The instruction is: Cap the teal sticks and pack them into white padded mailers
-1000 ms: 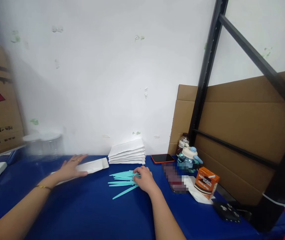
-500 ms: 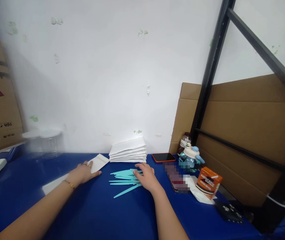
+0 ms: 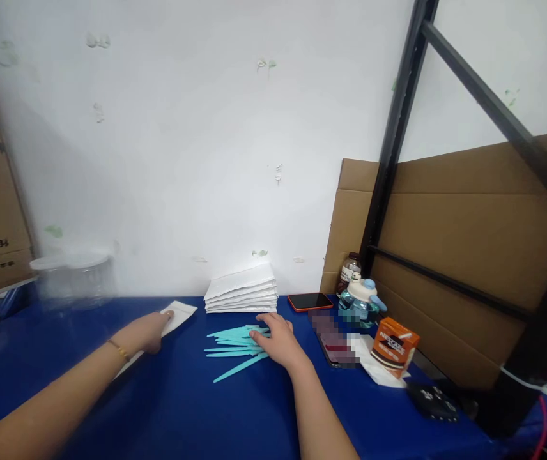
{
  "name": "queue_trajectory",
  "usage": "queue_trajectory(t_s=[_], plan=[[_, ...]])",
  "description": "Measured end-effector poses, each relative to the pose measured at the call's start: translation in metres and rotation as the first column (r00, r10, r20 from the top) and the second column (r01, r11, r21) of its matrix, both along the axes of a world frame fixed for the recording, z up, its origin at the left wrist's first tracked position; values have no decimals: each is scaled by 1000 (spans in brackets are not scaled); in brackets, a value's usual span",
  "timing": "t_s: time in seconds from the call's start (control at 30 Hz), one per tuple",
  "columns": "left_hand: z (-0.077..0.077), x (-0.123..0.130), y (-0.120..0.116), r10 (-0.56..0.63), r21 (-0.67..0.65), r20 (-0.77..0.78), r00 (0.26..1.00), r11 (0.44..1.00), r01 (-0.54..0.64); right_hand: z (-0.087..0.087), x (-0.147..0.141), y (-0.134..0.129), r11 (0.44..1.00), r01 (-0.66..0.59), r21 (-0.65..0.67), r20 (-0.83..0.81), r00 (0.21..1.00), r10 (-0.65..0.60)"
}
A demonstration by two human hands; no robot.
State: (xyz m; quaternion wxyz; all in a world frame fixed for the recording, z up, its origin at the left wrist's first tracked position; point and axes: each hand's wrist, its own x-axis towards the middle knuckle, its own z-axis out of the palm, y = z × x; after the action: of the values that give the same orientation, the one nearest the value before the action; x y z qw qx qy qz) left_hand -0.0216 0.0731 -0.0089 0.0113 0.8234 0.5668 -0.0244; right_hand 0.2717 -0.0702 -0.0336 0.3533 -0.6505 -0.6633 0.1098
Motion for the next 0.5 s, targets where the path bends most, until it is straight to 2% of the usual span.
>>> queue_trajectory(t_s=[0.07,0.13,0.2,0.27,0.33,0.37,0.4,0.5], plan=[[7,-5,1,-40,15,32,999,999,39,2,3,-2,1000,-24,15,-20,1000,24],[20,-13,6,-49,47,151,987,998,42,3,8,-4,997,-69,25,-45,996,71],[35,-23,14,6,24,314,949,1000,-14,3,13,-6,991,-132,-12,-36,991,132],[43,-34,22,85,-55,480,873,996,-67,0,17,-5,977,-189,-99,9,982,191],[37,-45,30,184,-176,622,761,980,-93,-5,17,-3,954,-226,-199,48,970,240],[29,-51,34,218,-225,646,731,970,-91,-7,15,0,941,-241,-238,60,963,262],[19,-56,38,224,-251,643,732,965,-74,-9,12,3,930,-254,-266,70,957,282],[-10,-63,46,151,-158,446,882,983,-89,-15,-2,11,919,-289,-270,100,940,325]])
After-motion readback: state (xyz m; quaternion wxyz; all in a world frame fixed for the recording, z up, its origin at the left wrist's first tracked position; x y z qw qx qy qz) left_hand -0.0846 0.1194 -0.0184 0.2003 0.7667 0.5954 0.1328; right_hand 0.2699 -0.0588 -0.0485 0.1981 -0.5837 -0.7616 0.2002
